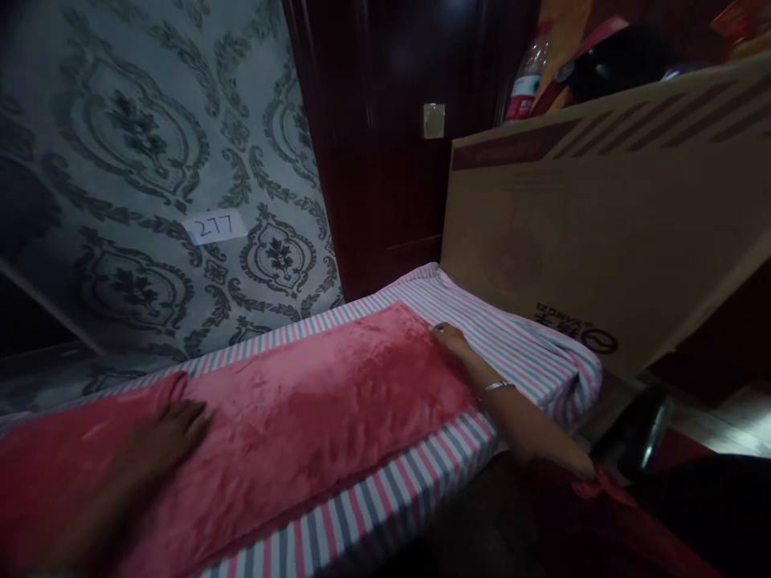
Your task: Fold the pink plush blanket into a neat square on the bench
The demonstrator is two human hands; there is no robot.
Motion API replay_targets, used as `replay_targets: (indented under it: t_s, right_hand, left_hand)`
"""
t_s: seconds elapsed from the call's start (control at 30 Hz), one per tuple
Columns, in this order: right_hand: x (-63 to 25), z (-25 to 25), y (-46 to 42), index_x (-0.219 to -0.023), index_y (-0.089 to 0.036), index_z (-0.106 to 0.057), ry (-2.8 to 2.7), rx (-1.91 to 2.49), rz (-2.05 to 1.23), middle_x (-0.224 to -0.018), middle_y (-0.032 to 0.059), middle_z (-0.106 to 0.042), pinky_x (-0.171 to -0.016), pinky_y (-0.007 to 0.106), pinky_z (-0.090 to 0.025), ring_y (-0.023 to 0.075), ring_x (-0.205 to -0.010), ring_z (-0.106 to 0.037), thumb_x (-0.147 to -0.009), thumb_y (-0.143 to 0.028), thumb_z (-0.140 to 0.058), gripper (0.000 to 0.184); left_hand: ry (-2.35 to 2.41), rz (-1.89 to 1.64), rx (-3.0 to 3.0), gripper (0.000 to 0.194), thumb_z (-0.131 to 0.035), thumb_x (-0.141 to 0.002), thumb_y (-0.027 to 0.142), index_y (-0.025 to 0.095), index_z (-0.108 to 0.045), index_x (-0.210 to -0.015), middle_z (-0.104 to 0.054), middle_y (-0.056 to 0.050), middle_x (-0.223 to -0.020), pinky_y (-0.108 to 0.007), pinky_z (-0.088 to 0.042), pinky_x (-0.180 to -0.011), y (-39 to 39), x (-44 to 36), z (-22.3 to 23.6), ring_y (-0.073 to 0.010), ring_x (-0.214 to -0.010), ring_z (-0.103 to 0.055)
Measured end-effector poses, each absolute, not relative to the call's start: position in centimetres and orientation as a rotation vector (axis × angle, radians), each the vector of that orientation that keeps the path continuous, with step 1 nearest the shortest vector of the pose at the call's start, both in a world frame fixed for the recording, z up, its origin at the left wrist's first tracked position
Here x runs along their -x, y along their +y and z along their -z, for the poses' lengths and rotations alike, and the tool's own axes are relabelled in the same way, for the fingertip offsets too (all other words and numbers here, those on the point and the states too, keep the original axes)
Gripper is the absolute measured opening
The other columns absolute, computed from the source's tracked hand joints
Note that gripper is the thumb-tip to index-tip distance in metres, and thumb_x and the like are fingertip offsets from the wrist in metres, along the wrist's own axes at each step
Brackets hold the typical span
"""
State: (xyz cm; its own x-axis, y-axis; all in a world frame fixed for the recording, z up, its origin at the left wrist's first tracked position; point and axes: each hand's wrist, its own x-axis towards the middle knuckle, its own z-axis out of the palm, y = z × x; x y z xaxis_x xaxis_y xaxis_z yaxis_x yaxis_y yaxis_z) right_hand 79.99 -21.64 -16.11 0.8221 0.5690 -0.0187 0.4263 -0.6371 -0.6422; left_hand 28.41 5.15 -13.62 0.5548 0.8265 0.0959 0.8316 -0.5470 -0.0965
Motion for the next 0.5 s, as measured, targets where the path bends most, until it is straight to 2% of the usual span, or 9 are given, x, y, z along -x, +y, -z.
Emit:
replay_targets:
  t_s: [0.1,0.17,0.23,0.4,0.5]
  right_hand:
    - [-81.4,15.4,-18.6,-0.123,-0.013,-0.066,-0.742,2.309,-0.291,-0.119,0.0119,-0.071,-0.084,0.025,-0.049,0.0209,-0.106,-0.067,-0.099,-0.039,-0.045,0.041]
    - [-82.2,14.9,-16.5,-0.126,-0.012,-0.065,-0.747,2.292,-0.306,-0.123,0.0126,-0.069,-0.086,0.025,-0.048,0.0208,-0.108,-0.066,-0.097,-0.036,-0.049,0.041]
    - [-82.8,14.6,-14.4,-0.131,-0.010,-0.061,-0.747,2.291,-0.328,-0.126,0.0146,-0.067,-0.085,0.023,-0.049,0.0207,-0.109,-0.066,-0.096,-0.035,-0.052,0.044]
    - [-83.9,14.2,-9.7,-0.137,-0.006,-0.056,-0.734,2.326,-0.349,-0.124,0.0191,-0.067,-0.076,0.024,-0.051,0.0219,-0.101,-0.069,-0.096,-0.043,-0.054,0.055]
    - [-84.5,14.6,-7.7,-0.128,-0.007,-0.062,-0.740,2.381,-0.324,-0.112,0.0172,-0.072,-0.073,0.026,-0.052,0.0234,-0.095,-0.071,-0.094,-0.045,-0.056,0.051]
  left_hand:
    - [-1.381,-0.097,2.702,0.060,-0.033,-0.093,0.040,0.012,-0.050,-0.144,-0.043,-0.018,-0.154,-0.058,-0.023,-0.117,6.0,-31.2,13.5,-0.0317,-0.146,-0.033]
    - [-1.435,-0.128,2.717,0.064,-0.031,-0.094,0.040,0.012,-0.039,-0.151,-0.032,-0.019,-0.160,-0.058,-0.024,-0.116,6.8,-33.1,13.9,-0.0323,-0.149,-0.028]
    - [-1.502,-0.111,2.700,0.065,-0.028,-0.095,0.041,0.013,-0.034,-0.154,-0.026,-0.018,-0.162,-0.063,-0.025,-0.114,7.8,-34.8,14.4,-0.0353,-0.150,-0.024]
    - [-1.497,-0.052,2.703,0.064,-0.025,-0.096,0.041,0.015,-0.034,-0.154,-0.032,-0.017,-0.160,-0.064,-0.023,-0.114,10.3,-37.4,15.2,-0.0340,-0.149,-0.026]
    - [-1.498,-0.006,2.692,0.063,-0.024,-0.097,0.040,0.018,-0.033,-0.155,-0.031,-0.014,-0.161,-0.064,-0.022,-0.114,11.3,-38.0,15.9,-0.0323,-0.149,-0.027]
